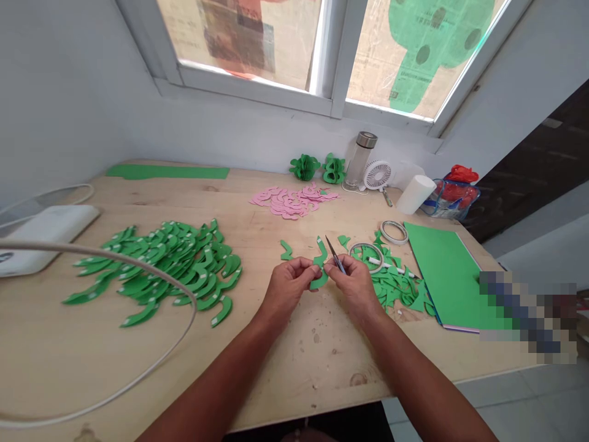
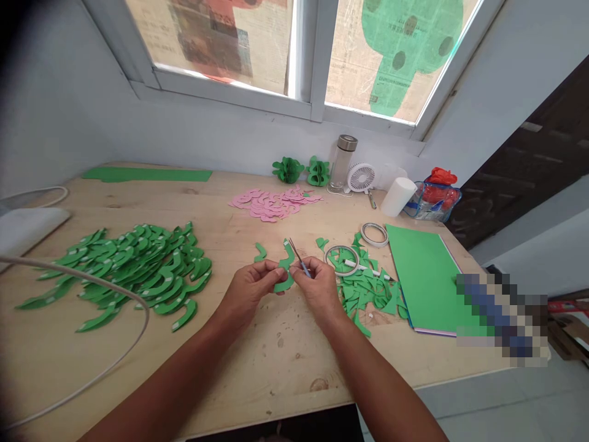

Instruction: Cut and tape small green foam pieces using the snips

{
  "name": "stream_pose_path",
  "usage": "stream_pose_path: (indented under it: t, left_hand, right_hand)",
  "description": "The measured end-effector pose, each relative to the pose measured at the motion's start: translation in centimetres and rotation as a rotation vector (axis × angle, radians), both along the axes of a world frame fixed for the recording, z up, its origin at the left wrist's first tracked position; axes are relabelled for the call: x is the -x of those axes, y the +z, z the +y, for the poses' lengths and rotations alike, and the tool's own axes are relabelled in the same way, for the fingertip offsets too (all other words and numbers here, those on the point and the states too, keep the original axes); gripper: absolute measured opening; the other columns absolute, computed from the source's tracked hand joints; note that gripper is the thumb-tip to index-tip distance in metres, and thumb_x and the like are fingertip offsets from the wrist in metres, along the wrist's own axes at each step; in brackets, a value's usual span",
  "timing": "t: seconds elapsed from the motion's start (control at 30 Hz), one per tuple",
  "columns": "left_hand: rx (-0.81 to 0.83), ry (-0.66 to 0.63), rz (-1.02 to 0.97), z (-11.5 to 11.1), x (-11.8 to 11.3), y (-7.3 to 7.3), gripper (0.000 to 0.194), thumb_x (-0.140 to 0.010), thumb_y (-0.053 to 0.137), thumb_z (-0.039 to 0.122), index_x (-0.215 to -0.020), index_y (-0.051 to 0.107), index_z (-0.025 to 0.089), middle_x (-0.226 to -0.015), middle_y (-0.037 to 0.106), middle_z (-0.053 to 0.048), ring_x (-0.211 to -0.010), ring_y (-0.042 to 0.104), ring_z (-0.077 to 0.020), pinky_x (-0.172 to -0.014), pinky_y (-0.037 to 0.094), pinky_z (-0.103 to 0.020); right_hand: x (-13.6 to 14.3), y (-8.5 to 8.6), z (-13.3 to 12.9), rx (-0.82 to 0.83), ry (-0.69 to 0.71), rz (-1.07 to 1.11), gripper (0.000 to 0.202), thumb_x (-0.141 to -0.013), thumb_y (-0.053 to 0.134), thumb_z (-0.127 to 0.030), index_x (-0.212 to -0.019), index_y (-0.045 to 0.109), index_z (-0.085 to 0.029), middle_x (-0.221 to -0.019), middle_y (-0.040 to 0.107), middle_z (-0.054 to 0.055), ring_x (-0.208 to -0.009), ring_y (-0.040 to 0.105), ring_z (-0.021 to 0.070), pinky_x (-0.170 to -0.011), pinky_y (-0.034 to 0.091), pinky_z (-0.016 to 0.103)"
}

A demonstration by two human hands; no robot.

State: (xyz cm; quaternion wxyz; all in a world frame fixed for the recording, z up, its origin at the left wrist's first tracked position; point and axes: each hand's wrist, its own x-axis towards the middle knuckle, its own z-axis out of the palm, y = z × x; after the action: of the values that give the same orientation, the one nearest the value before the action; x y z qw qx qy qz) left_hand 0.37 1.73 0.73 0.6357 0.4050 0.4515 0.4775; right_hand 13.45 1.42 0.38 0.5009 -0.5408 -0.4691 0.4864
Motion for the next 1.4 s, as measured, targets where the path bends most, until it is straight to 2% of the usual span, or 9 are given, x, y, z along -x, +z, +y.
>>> stream_pose_path:
  t: [0.4, 0.87, 1.4]
  left_hand:
    - [0.02, 0.009, -0.027, -0.09, -0.13, -0.06, 0.018, -0.062, 0.068, 0.03, -0.064, 0.062, 0.013, -0.061, 0.063, -0.002, -0.056, 0.056, -0.0116, -0.053, 0.048, -0.023]
    - [0.03, 0.004, -0.065, -0.12, -0.15, -0.14, 0.015, -0.059, 0.071, 0.024, -0.064, 0.063, 0.013, -0.059, 0.062, 0.001, -0.055, 0.056, -0.0102, -0.055, 0.048, -0.022]
    - [0.004, -0.021, -0.017, 0.12, -0.03, -0.59, 0.014, -0.061, 0.069, 0.026, -0.062, 0.062, 0.014, -0.057, 0.061, 0.001, -0.054, 0.054, -0.0099, -0.054, 0.043, -0.021]
  right_hand:
    - [0.05, -0.12, 0.06, -0.025, -0.007, -0.016, 0.015, -0.066, 0.063, -0.029, -0.065, 0.056, -0.017, -0.059, 0.051, -0.005, -0.054, 0.04, 0.0088, -0.055, 0.031, 0.022]
    - [0.11, -0.04, -0.02, -0.038, -0.011, -0.039, 0.015, -0.066, 0.063, -0.029, -0.064, 0.056, -0.017, -0.057, 0.049, -0.005, -0.054, 0.04, 0.0091, -0.054, 0.032, 0.022]
    - [0.04, -0.01, 0.0, -0.027, -0.01, -0.073, 0.016, -0.066, 0.063, -0.03, -0.063, 0.055, -0.016, -0.057, 0.046, -0.004, -0.054, 0.038, 0.009, -0.053, 0.031, 0.022]
